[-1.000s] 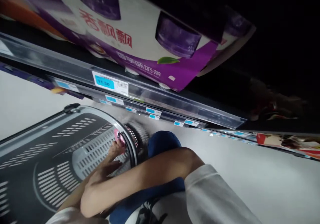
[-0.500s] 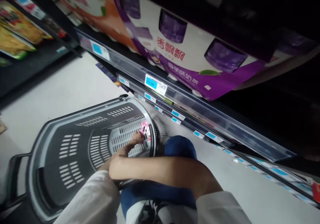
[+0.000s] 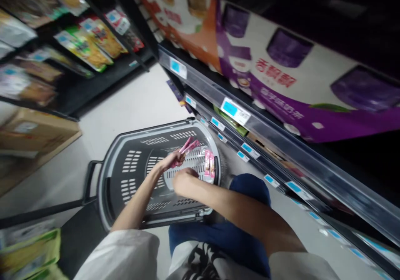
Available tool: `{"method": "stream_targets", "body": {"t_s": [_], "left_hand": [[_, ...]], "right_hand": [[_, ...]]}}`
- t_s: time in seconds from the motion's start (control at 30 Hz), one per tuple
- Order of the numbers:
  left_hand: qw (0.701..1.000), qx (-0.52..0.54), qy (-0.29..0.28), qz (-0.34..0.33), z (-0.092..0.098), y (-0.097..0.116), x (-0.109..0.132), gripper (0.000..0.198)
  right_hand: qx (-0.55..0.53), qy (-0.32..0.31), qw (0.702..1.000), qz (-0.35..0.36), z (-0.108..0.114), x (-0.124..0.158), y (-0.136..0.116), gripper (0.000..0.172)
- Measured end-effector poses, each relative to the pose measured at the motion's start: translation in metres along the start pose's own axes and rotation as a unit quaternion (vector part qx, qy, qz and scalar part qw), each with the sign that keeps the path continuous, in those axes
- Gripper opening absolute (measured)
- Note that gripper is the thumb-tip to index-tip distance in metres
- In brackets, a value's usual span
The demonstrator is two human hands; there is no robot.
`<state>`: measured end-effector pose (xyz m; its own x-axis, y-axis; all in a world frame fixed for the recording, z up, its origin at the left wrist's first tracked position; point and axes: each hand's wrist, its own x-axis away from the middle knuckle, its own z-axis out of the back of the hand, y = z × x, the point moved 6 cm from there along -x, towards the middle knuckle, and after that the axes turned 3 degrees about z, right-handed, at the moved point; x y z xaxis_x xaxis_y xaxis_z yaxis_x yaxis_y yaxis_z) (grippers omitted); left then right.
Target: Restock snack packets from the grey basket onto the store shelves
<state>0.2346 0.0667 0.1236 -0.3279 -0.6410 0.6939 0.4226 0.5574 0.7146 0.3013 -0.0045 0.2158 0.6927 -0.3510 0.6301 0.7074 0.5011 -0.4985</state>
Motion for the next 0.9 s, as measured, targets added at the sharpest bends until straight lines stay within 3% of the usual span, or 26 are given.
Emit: {"method": "stream_targets", "body": {"t_s": [0.07, 0.17, 0.27, 0.33, 0.43, 0.57, 0.7, 0.8, 0.9], "left_hand": [[0.985, 0.159, 0.011, -0.07, 0.017, 0.019, 0.017, 0.028], [0.926, 0.329, 0.046, -0.183, 0.034, 0.043, 0.046, 0.038], [0.891, 0.384, 0.088, -0.225, 0.039, 0.053, 0.059, 0.045], [0.894, 0.38, 0.076, -0.225, 0.035, 0.054, 0.059, 0.048], [0.919, 0.337, 0.037, -0.203, 0.021, 0.047, 0.056, 0.051], [0.924, 0.331, 0.021, -0.188, 0.005, 0.035, 0.063, 0.045], [0.897, 0.388, 0.025, -0.209, -0.004, 0.028, 0.075, 0.045], [0.879, 0.417, 0.096, -0.21, -0.001, 0.016, 0.08, 0.047], [0.871, 0.419, 0.154, -0.205, 0.0, 0.004, 0.082, 0.046]], "right_hand": [[0.015, 0.034, 0.999, 0.003, 0.015, 0.005, 0.005, 0.025], [-0.005, 0.207, 0.978, -0.034, 0.05, 0.01, 0.022, 0.025], [-0.178, 0.397, 0.9, -0.032, 0.081, 0.01, 0.038, 0.032], [-0.335, 0.455, 0.825, 0.01, 0.088, 0.001, 0.045, 0.037], [-0.487, 0.485, 0.724, 0.054, 0.082, -0.012, 0.046, 0.042], [-0.584, 0.489, 0.645, 0.064, 0.068, -0.006, 0.042, 0.045], [-0.655, 0.449, 0.604, 0.07, 0.067, 0.009, 0.038, 0.046], [-0.642, 0.477, 0.594, 0.081, 0.074, 0.013, 0.041, 0.044], [-0.627, 0.485, 0.605, 0.074, 0.076, 0.007, 0.045, 0.044]]}}
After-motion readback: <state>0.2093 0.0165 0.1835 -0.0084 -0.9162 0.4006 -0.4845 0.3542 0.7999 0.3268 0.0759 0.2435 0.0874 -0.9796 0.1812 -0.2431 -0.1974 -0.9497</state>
